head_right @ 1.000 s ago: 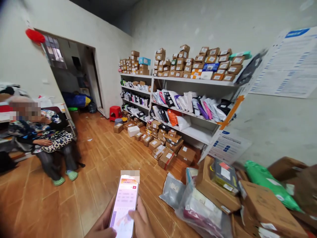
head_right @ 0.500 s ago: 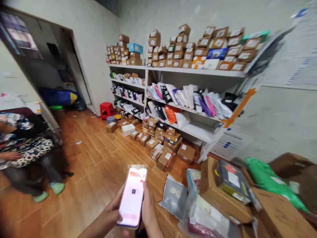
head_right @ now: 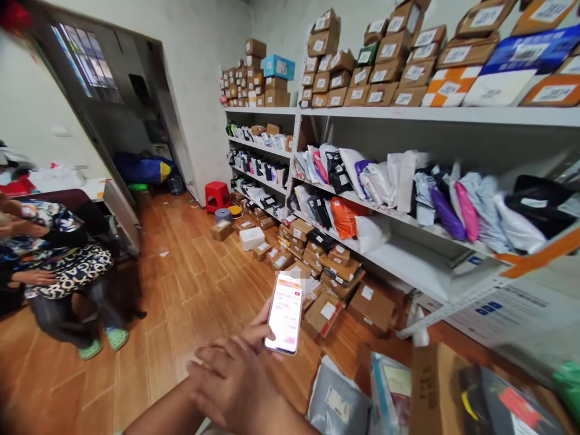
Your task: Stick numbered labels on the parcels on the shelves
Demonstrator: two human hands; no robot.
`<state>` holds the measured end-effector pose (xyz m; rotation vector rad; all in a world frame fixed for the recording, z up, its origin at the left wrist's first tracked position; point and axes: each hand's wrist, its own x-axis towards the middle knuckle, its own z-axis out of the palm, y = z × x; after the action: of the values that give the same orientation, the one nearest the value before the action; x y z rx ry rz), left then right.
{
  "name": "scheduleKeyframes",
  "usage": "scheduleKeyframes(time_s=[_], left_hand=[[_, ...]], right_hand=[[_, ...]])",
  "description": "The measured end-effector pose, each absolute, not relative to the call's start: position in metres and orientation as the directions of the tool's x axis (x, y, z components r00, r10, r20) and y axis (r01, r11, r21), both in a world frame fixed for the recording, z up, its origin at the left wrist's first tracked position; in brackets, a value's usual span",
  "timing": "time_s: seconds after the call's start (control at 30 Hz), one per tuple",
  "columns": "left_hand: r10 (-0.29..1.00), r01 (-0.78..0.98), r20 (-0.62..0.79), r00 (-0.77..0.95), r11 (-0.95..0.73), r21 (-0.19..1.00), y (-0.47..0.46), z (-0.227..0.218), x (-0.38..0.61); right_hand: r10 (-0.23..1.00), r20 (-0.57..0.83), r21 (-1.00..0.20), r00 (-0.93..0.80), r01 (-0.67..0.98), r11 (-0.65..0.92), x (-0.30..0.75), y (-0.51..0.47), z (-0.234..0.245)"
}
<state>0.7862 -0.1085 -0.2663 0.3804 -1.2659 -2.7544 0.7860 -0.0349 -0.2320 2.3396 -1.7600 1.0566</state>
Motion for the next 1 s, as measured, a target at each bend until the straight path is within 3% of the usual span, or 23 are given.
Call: scheduleKeyframes(time_s=[0.23,0.37,0.6,0.77,1.0], left_hand=[[-0.011,-0.047,-0.067,-0.998,-0.599,0.799,-0.154,-0.272,0.73],[0.049,-0.11,-0.101,-0.994,-0.593,0.797,-0.185,-0.273,0.703],[0.166,-0.147,-0.06,-0.984,-0.584,0.798,-0.227,-0.266,0.665],[0.191,-0.173,-0.075,-0.979,-0.57,0.803,-0.247,-0.271,0.652],[0.277,-0.27,-0.134,-0.951,-0.539,0.798,-0.267,-0.276,0.644]], right_hand=[[-0.817,0.548,-0.29,0.181,-0.875,-0.389,0.764,-0.093,-0.285],[-0.817,0.525,-0.155,0.238,-0.917,-0.367,0.737,-0.114,-0.287],[-0.8,0.587,-0.065,0.124,-0.978,-0.199,0.701,-0.151,-0.282],[-0.812,0.581,-0.134,0.05,-0.979,-0.157,0.689,-0.17,-0.297],[-0.783,0.566,-0.271,-0.257,-0.955,0.118,0.693,-0.226,-0.334]])
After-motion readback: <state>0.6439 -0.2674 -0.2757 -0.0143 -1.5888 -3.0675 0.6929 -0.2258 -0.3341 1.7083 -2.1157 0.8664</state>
